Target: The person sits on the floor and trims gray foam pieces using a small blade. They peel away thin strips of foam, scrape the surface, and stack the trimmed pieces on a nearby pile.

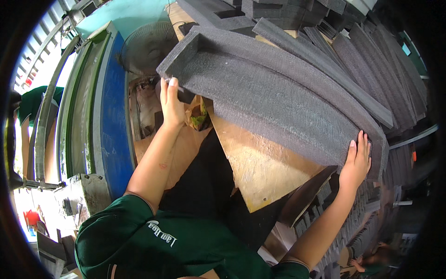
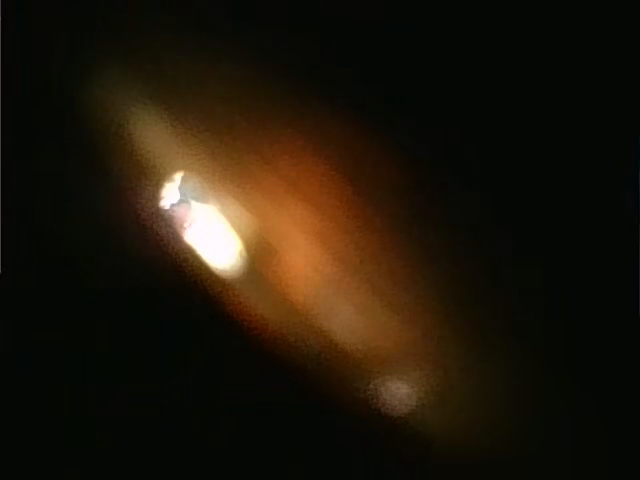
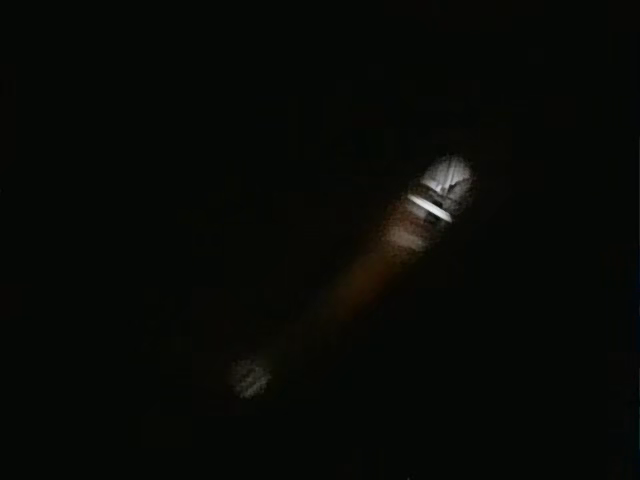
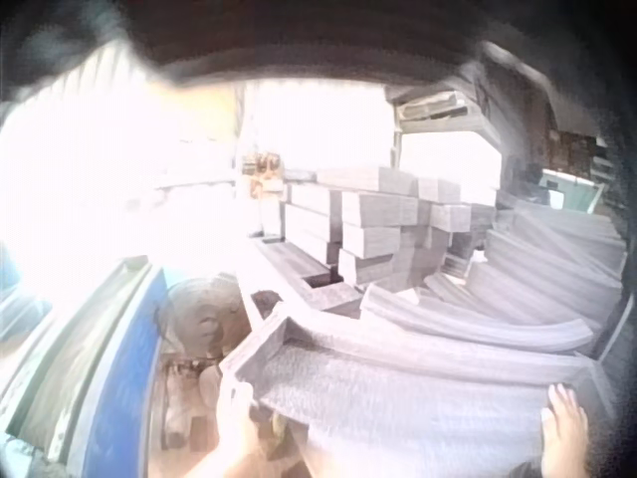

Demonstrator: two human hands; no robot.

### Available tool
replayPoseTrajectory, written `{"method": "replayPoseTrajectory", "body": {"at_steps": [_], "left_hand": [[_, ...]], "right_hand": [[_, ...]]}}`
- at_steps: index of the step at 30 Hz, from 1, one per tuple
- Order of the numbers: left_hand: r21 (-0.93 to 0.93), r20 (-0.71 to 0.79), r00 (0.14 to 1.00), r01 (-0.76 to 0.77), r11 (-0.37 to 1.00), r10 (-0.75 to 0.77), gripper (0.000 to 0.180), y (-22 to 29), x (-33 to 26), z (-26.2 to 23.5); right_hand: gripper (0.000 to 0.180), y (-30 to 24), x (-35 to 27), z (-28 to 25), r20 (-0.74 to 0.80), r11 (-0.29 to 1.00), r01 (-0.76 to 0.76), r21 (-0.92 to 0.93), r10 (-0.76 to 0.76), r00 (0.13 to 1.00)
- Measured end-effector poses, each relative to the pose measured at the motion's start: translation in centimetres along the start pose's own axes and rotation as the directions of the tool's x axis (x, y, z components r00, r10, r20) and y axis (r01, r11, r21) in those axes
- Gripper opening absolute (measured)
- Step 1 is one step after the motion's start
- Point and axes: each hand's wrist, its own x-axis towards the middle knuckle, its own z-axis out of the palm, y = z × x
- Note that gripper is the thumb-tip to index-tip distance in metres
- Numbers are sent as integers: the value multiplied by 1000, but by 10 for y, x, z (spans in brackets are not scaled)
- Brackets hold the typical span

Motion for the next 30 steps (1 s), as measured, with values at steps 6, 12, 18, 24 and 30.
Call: {"method": "replayPoseTrajectory", "body": {"at_steps": [6,12,18,24,30], "left_hand": [[148,109,993,-68,987,52,70,17,-16,-15],[479,118,950,-308,822,287,81,68,-27,4],[463,176,940,-342,818,294,83,100,-30,8],[419,30,985,-168,892,171,81,84,-4,-6],[401,-6,968,-229,887,253,77,100,-6,-15]], "right_hand": [[56,-2,14,-24,140,986,-35,162,13,990],[55,7,25,-35,212,953,-108,282,48,976],[54,11,5,-50,217,918,-110,382,26,976],[60,-40,-51,-107,196,745,186,640,-393,898],[81,-86,-70,-115,26,890,330,314,-355,934]]}}
